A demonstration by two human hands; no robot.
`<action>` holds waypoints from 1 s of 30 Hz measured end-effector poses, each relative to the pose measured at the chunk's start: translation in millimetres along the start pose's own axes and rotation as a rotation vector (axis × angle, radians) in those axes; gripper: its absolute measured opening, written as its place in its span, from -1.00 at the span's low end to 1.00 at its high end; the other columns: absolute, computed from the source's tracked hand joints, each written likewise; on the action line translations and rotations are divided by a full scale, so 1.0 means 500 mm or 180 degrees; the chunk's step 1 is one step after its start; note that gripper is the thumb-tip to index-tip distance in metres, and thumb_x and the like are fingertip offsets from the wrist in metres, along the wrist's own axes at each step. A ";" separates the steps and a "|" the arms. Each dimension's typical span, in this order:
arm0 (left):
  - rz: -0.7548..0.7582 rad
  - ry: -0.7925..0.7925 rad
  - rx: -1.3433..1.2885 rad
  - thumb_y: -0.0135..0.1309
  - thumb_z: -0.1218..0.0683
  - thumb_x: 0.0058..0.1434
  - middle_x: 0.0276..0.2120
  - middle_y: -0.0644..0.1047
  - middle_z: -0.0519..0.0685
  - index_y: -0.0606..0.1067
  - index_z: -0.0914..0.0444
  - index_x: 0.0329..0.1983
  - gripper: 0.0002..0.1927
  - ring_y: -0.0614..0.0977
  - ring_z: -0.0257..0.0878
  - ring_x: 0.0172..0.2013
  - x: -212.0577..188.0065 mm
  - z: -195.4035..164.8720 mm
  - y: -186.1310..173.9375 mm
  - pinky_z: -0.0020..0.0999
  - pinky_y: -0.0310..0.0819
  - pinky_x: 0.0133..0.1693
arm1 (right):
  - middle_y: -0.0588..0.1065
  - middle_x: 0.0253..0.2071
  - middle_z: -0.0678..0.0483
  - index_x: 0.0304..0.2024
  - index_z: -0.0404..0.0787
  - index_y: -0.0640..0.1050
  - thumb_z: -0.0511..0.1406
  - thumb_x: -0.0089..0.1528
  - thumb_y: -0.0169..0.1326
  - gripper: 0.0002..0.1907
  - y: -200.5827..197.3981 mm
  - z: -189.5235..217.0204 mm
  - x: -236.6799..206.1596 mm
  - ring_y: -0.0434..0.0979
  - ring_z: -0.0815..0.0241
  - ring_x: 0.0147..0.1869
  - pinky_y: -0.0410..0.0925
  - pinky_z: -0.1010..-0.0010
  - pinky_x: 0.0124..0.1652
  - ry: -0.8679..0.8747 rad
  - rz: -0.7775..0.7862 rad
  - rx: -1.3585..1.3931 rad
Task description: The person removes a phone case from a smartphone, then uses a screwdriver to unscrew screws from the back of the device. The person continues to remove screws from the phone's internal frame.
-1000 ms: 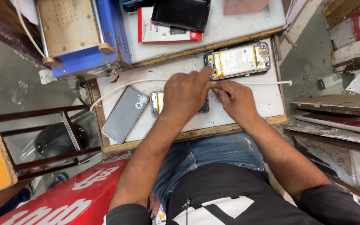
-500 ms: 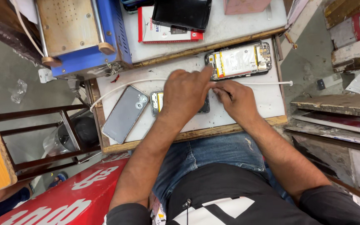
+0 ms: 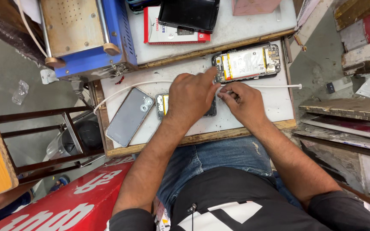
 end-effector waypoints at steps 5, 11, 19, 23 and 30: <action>-0.0443 -0.0513 -0.0191 0.33 0.05 0.26 -0.52 0.55 -0.08 0.42 0.24 0.07 -0.57 0.64 -0.12 -0.47 -0.016 0.024 -0.007 -0.19 0.52 -0.31 | 0.65 -0.22 0.03 -0.10 -0.23 0.66 -0.35 0.30 0.22 -0.86 -0.002 0.001 -0.003 0.66 0.28 -0.37 0.47 0.49 -0.35 -0.0037 -0.0016 0.0400; -0.0470 -0.0548 -0.0423 0.33 0.06 0.27 -0.45 0.58 -0.07 0.40 0.24 0.08 -0.57 0.65 -0.13 -0.43 -0.032 0.024 0.006 -0.20 0.54 -0.29 | 0.66 -0.27 0.02 -0.06 -0.21 0.68 -0.34 0.28 0.23 -0.81 0.006 -0.013 -0.006 0.68 0.30 -0.32 0.50 0.50 -0.33 0.0042 0.0110 0.0524; -0.0732 -0.0848 -0.0684 0.30 0.07 0.33 -0.32 0.61 -0.04 0.37 0.24 0.11 -0.58 0.69 -0.12 -0.31 -0.058 0.036 -0.010 -0.21 0.58 -0.23 | 0.63 -0.28 0.02 -0.12 -0.24 0.63 -0.34 0.31 0.22 -0.88 0.010 -0.014 -0.008 0.65 0.28 -0.34 0.47 0.48 -0.38 -0.0354 0.0169 0.0214; -0.0319 -0.0904 -0.0298 0.35 0.05 0.24 -0.42 0.59 -0.03 0.41 0.26 0.07 -0.55 0.66 -0.10 -0.40 -0.082 0.035 -0.007 -0.18 0.53 -0.33 | 0.62 -0.33 0.02 -0.14 -0.26 0.63 -0.33 0.30 0.21 -0.87 0.006 -0.023 -0.008 0.61 0.30 -0.39 0.43 0.50 -0.42 -0.0276 0.0064 0.0266; -0.0272 -0.0575 -0.0187 0.35 0.05 0.25 -0.44 0.59 -0.05 0.42 0.27 0.06 -0.57 0.65 -0.13 -0.41 -0.093 0.026 0.019 -0.20 0.53 -0.28 | 0.63 -0.30 0.04 -0.13 -0.32 0.56 -0.36 0.46 0.01 -0.85 0.005 -0.052 -0.009 0.65 0.30 -0.29 0.46 0.52 -0.37 0.0330 0.0239 0.1146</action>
Point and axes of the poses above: each hand's wrist, its own x-axis towards the middle knuckle, its own y-axis out of the palm, z = x × y, the point moved 6 cm from there along x, towards the middle knuckle
